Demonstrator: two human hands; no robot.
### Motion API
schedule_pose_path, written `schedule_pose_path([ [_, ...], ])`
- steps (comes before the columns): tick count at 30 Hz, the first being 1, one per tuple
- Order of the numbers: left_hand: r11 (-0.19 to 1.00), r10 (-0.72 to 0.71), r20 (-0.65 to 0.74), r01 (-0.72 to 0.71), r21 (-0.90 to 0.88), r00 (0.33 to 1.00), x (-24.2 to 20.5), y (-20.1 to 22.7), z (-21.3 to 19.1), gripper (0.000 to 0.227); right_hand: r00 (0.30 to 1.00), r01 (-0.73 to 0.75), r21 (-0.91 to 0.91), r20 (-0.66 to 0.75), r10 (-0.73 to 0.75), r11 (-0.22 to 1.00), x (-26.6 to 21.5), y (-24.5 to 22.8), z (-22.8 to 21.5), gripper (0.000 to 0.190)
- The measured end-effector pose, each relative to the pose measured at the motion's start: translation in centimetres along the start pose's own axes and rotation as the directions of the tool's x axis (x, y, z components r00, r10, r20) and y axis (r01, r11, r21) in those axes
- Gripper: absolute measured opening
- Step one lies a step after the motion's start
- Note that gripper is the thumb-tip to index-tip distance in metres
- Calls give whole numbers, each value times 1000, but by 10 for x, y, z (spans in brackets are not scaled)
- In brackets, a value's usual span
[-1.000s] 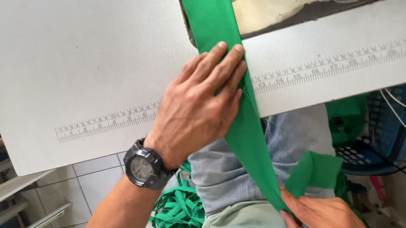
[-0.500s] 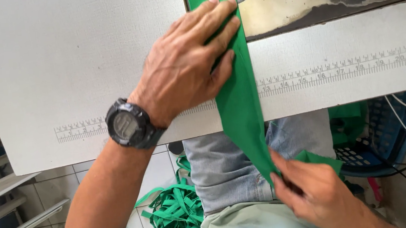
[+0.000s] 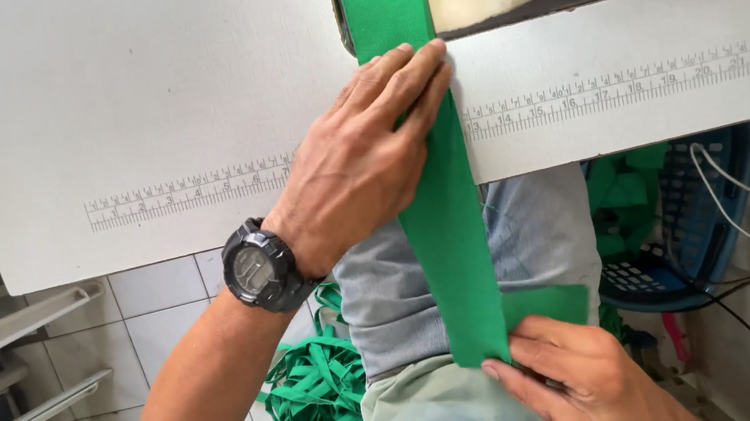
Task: The person is feeding green fabric strips into a sewing machine to join or hem them.
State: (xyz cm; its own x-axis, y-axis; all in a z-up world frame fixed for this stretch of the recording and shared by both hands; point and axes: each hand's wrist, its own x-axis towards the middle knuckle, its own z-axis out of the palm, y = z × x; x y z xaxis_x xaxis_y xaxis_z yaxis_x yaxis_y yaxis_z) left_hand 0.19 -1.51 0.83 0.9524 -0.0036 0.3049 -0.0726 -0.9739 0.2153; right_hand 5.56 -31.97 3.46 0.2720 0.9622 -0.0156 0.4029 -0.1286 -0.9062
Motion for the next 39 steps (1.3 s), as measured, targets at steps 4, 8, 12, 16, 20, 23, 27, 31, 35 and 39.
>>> schedule_pose_path([
  [4,999,32,-60,-34,-29,998,-3,-2,0,41,1000,6,-143,23,-2,990,-18,22,9,20],
  [8,998,61,-54,-61,-4,997,-2,-6,-1,38,998,64,-132,-12,-66,989,-10,20,11,12],
  [12,998,63,-27,-63,8,998,-3,-5,-4,40,995,11,-42,-101,-15,999,-16,25,19,25],
  [16,997,70,-13,-70,25,997,-2,-5,-4,40,969,-223,17,-107,224,975,-35,40,29,19],
  [20,997,73,6,-73,11,997,-2,-7,-5,41,969,-208,4,-134,207,978,-32,41,28,15],
  [23,996,83,15,-84,25,996,-1,-9,-6,41,980,-122,-17,-161,118,992,-18,32,23,13],
  [27,997,77,-33,-77,-9,996,2,-7,-8,40,983,-9,-85,-185,-7,996,-7,26,22,12],
  [31,999,51,-57,-52,-12,997,-2,-1,-3,44,975,-154,-126,-182,130,980,-40,46,37,60],
  [35,1000,8,2,-8,17,1000,0,2,-2,46,978,-178,-218,-145,148,960,-49,46,38,69],
  [39,999,-4,8,5,-41,1000,5,-9,-3,46,968,-209,-165,-174,180,964,-32,43,33,70],
])
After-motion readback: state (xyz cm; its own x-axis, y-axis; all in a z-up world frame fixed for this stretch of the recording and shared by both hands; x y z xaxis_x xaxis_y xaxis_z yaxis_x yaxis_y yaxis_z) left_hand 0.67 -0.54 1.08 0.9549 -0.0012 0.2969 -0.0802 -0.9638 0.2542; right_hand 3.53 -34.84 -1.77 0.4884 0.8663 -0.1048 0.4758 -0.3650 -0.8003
